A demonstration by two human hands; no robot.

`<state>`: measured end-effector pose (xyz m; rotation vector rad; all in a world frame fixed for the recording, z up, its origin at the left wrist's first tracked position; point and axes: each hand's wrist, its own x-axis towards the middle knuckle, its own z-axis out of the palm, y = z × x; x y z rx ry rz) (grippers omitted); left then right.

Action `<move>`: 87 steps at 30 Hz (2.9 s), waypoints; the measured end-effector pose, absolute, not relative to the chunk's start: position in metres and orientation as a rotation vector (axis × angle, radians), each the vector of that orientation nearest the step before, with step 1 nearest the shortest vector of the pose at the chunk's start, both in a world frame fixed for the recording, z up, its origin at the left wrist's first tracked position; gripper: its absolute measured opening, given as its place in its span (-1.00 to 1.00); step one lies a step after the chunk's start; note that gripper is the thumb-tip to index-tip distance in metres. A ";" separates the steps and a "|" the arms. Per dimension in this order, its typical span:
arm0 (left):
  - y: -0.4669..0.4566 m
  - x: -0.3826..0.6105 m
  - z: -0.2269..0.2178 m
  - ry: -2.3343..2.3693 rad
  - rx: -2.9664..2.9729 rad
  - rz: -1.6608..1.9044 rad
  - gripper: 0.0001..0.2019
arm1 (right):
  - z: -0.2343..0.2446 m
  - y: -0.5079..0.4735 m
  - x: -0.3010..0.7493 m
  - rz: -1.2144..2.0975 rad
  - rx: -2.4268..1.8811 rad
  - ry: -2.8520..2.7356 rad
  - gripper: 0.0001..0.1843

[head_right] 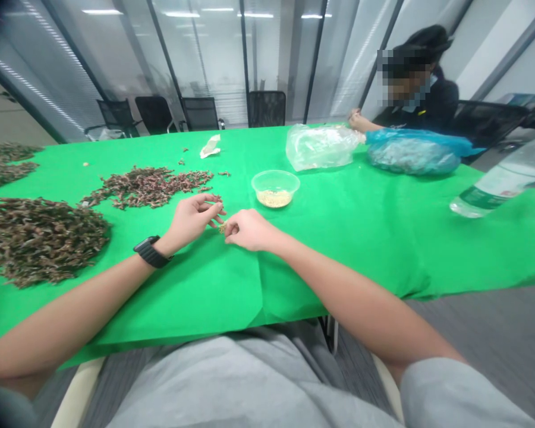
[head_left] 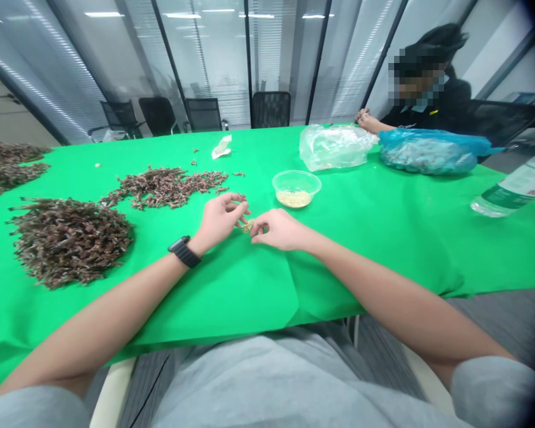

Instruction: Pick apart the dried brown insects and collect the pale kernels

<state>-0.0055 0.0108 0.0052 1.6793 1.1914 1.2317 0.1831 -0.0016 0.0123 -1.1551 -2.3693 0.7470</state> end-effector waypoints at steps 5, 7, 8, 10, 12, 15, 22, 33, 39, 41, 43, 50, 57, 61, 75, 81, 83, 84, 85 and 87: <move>0.009 -0.004 0.005 1.174 1.644 1.213 -0.68 | 0.006 0.002 0.181 0.746 -1.187 -2.402 -0.91; 0.009 -0.004 0.005 1.180 1.641 1.210 -0.69 | 0.005 0.002 0.180 0.753 -1.186 -2.428 -0.93; 0.009 -0.004 0.005 1.187 1.643 1.205 -0.69 | 0.005 0.002 0.179 0.753 -1.180 -2.445 -0.93; 0.009 -0.004 0.005 1.203 1.650 1.192 -0.70 | 0.007 0.001 0.178 0.744 -1.167 -2.497 -0.90; 0.009 -0.003 0.004 1.204 1.652 1.191 -0.71 | 0.008 -0.001 0.177 0.727 -1.153 -2.565 -0.85; 0.009 -0.003 0.004 1.185 1.653 1.206 -0.72 | 0.010 -0.004 0.177 0.675 -1.117 -2.656 -0.82; 0.010 -0.004 0.004 1.197 1.645 1.195 -0.71 | 0.013 -0.003 0.180 0.748 -1.201 -2.550 -0.85; 0.010 -0.003 0.004 1.223 1.687 1.188 -0.74 | 0.009 -0.003 0.174 0.750 -1.214 -2.490 -0.93; 0.011 -0.003 0.002 1.220 1.686 1.191 -0.75 | 0.009 -0.005 0.170 0.723 -1.253 -2.519 -0.91; 0.011 -0.003 0.001 1.205 1.680 1.200 -0.73 | 0.008 -0.006 0.168 0.723 -1.297 -2.534 -0.88; 0.010 -0.003 0.001 1.219 1.686 1.188 -0.73 | 0.006 -0.009 0.167 0.693 -1.321 -2.555 -0.86; 0.008 -0.003 0.003 1.247 1.660 1.130 -0.73 | 0.002 -0.007 0.168 0.425 -1.270 -2.584 -0.85; 0.002 0.005 0.006 1.078 1.403 1.126 -0.69 | 0.004 0.017 0.180 0.481 -1.214 -2.051 -0.84; -0.002 0.009 0.004 0.991 1.279 1.144 -0.70 | 0.000 0.018 0.179 0.443 -1.161 -2.014 -0.85; 0.000 0.011 0.003 1.017 1.265 1.237 -0.76 | 0.006 0.009 0.182 0.168 -1.099 -2.108 -0.90; -0.004 0.011 0.004 1.075 1.409 1.228 -0.70 | 0.006 0.013 0.183 0.407 -1.104 -1.952 -0.88; -0.005 0.012 0.004 1.089 1.463 1.218 -0.67 | 0.007 0.013 0.183 0.488 -1.075 -1.915 -0.88; -0.006 0.012 0.004 1.094 1.481 1.219 -0.66 | 0.009 0.012 0.183 0.515 -1.064 -1.908 -0.88; -0.006 0.012 0.004 1.096 1.495 1.221 -0.65 | 0.010 0.012 0.183 0.536 -1.059 -1.906 -0.87; -0.007 0.013 0.005 1.082 1.501 1.225 -0.62 | 0.012 0.011 0.184 0.550 -1.061 -1.905 -0.87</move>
